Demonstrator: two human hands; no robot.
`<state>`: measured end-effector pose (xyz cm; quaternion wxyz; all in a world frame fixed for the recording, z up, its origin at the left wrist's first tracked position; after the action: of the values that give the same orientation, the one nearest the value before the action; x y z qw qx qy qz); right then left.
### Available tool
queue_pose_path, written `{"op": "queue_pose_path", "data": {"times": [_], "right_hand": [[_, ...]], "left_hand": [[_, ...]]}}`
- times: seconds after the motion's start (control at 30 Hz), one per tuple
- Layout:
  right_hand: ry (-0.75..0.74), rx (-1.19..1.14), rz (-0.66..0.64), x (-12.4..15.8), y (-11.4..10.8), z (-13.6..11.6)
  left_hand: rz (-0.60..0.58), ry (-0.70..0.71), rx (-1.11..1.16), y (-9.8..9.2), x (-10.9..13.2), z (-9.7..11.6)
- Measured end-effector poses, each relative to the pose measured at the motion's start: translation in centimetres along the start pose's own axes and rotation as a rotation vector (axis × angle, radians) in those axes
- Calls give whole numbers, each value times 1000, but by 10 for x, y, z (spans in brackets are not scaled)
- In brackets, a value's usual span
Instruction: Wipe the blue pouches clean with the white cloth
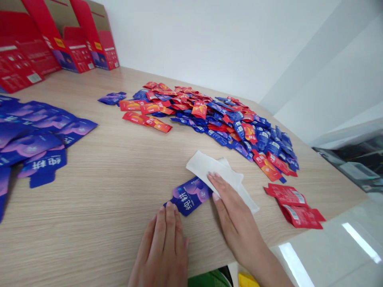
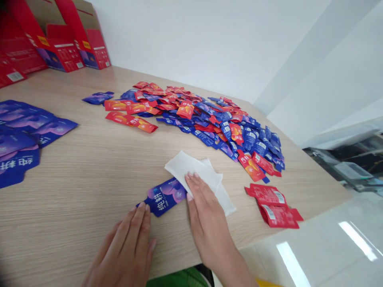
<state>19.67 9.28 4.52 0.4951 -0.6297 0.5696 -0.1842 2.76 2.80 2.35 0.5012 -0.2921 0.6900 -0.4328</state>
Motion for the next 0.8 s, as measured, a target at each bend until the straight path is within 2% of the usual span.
{"op": "queue_pose_path", "data": {"times": [0.1, 0.17, 0.23, 0.33, 0.43, 0.5, 0.6, 0.67, 0.73, 0.8], "right_hand": [[-152, -36, -86, 0, 15, -29], [-230, -26, -153, 0, 24, -37], [-189, 12, -162, -2, 24, -24], [-14, 79, -60, -3, 7, 12], [31, 69, 20, -2, -7, 21], [-29, 24, -1, -1, -4, 4], [-214, -25, -128, 1, 15, -34], [-274, -24, -196, 2, 24, -42], [-199, 0, -183, 0, 22, -26], [-62, 29, -103, -2, 11, 2]], "left_hand": [[-26, -28, 34, 3, 0, -3], [-38, -10, 13, 5, 0, -6], [-11, 54, -39, 6, 1, -6], [68, 153, -109, 4, 3, -4], [59, 117, -132, 5, 3, -4], [65, 102, -140, 5, 3, -4], [107, 159, -149, 5, 3, -4], [100, 182, -159, 7, 3, -6], [74, 187, -166, 8, 4, -7], [50, 169, -169, 9, 5, -6]]}}
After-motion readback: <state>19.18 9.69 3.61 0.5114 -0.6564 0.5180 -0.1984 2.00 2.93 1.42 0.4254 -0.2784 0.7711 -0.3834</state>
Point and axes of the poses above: each hand's wrist, its own x-axis away from the middle knuckle, its own y-axis out of the palm, z = x × y, the point moved 6 cm from there along -x, towards the middle knuckle, and after that the axes turned 4 degrees about -y, right-handed, at the moved point
